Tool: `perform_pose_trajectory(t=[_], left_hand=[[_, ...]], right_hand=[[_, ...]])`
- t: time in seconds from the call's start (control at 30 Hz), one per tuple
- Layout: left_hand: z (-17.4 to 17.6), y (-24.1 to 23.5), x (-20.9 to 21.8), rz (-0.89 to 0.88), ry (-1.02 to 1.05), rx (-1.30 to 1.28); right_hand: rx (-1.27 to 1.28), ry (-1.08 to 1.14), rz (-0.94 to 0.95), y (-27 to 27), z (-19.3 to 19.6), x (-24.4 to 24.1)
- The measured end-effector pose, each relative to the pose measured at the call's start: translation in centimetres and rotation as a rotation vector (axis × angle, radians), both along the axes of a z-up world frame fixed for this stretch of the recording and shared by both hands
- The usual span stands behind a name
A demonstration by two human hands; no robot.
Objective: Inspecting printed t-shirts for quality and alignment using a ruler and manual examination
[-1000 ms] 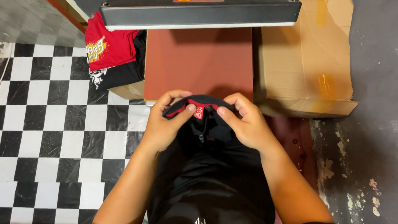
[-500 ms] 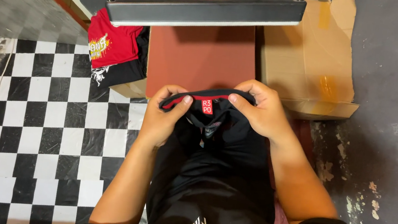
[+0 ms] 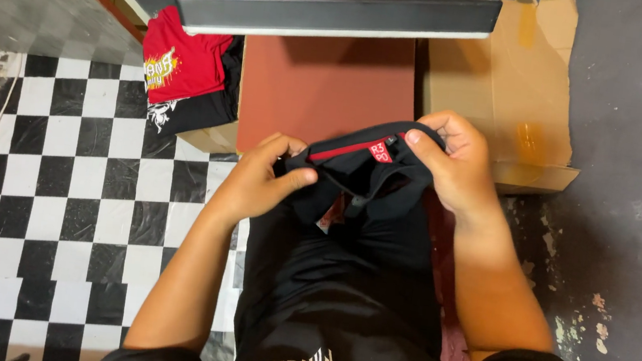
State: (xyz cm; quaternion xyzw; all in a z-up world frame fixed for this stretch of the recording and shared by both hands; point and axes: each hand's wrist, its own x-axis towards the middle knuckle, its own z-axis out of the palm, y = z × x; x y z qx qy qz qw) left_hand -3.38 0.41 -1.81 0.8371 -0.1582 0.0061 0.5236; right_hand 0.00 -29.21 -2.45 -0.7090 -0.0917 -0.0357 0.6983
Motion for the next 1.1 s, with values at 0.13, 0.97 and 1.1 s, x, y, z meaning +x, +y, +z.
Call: perform_pose_trajectory(t=[0.13,0.97,1.1], left_hand=[[-0.7,0.7,1.4,0.05,-0.112,-0.009],[2.3,5.2,3.4,0.191,-0.356,0.298],[1.8,5.2,3.8,0.194,-0.319,0.214]], right_hand=[[-0.041,0.011,0.014,-0.8,1.0,0.2],[-0.28,0.09,0.221,-4.7,-3.0,3.6],[-0.267,0.048,0.208,-5.3,-1.8,3.8]])
